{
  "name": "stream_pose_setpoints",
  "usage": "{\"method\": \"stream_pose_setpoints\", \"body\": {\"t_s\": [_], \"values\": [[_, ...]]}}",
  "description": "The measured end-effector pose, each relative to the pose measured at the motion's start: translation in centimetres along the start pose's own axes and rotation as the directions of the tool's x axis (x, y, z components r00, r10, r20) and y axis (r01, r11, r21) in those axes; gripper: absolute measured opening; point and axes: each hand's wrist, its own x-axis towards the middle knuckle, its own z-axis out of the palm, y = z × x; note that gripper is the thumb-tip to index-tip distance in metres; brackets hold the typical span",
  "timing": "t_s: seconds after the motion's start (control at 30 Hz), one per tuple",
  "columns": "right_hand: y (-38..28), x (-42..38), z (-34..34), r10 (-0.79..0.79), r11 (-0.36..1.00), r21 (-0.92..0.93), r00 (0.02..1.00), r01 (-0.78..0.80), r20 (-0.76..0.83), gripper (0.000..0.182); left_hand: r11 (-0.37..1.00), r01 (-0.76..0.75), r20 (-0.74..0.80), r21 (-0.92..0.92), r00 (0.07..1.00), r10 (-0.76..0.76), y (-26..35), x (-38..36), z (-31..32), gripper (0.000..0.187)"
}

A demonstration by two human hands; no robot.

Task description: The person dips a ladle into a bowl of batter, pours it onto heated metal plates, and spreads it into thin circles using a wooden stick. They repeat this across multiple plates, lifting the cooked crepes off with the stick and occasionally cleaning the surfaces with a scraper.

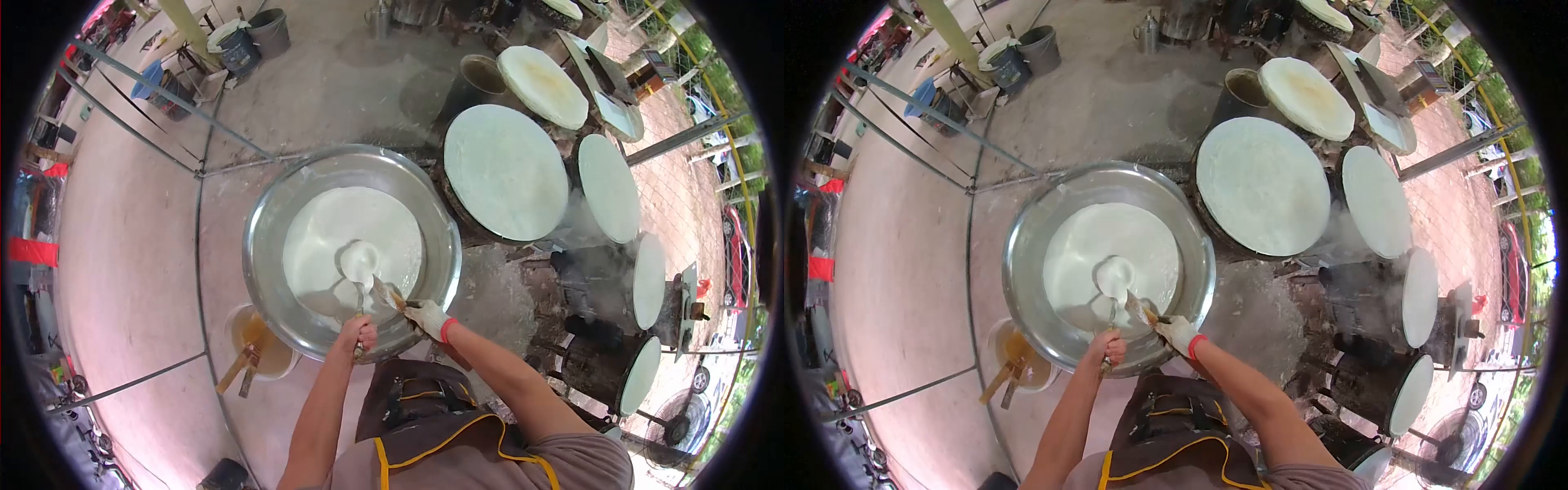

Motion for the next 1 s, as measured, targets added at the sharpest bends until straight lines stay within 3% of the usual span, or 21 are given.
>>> {"method": "stream_pose_setpoints", "body": {"t_s": [0.13, 0.27, 0.37, 0.47, 0.5, 0.6, 0.7, 0.8, 0.83, 0.9, 1.0], "values": [[-6.4, -4.1, 1.6, -0.067, 0.966, 0.247, 0.997, 0.075, -0.039, 0.029, 0.974, -0.139, 0.271, -0.177, 0.945, 0.184, 3.0, -4.7, 6.5, 0.032], [-15.7, -11.9, 2.4, -0.367, 0.840, 0.432, 0.930, 0.329, 0.006, 0.030, 0.946, -0.309, 0.481, -0.103, 0.817, 0.319, 8.0, -10.7, 14.7, 0.028], [-18.6, -16.0, 1.9, -0.556, 0.742, 0.464, 0.831, 0.484, 0.023, 0.031, 0.789, -0.598, 0.464, 0.142, 0.744, 0.481, 10.1, -15.5, 18.8, 0.028], [-18.7, -17.6, 1.0, -0.654, 0.696, 0.412, 0.756, 0.587, 0.027, 0.035, 0.725, -0.635, 0.390, 0.267, 0.759, 0.521, 11.5, -18.0, 19.1, 0.030], [-18.1, -17.3, 0.8, -0.627, 0.714, 0.376, 0.778, 0.591, -0.031, 0.037, 0.714, -0.628, 0.340, 0.310, 0.774, 0.534, 11.5, -18.4, 19.3, 0.031], [-15.3, -17.0, 0.0, -0.479, 0.819, 0.239, 0.851, 0.521, -0.215, 0.038, 0.768, -0.499, 0.165, 0.401, 0.864, 0.475, 10.6, -17.4, 18.9, 0.029], [-10.5, -16.5, -1.8, -0.403, 0.877, 0.149, 0.869, 0.456, -0.286, 0.037, 0.983, -0.078, 0.169, 0.166, 0.984, 0.049, 9.8, -13.3, 16.1, 0.026], [-5.3, -18.5, -3.5, -0.393, 0.878, 0.137, 0.853, 0.459, -0.343, 0.036, 0.994, 0.095, 0.141, 0.062, 0.985, -0.103, 6.0, -12.4, 17.9, 0.024], [-3.7, -19.9, -4.0, -0.387, 0.880, 0.127, 0.847, 0.457, -0.363, 0.037, 0.975, 0.032, 0.172, 0.222, 0.983, -0.071, 4.3, -12.6, 19.1, 0.024], [0.1, -23.0, -4.6, -0.431, 0.826, 0.107, 0.741, 0.554, -0.515, 0.037, 0.850, -0.116, 0.272, 0.514, 0.962, -0.033, 0.2, -14.0, 22.0, 0.023], [6.1, -28.9, -5.2, -0.428, 0.746, 0.090, 0.578, 0.660, -0.695, 0.036, 0.694, -0.248, 0.376, 0.676, 0.926, -0.035, -5.2, -14.8, 25.0, 0.008]]}}
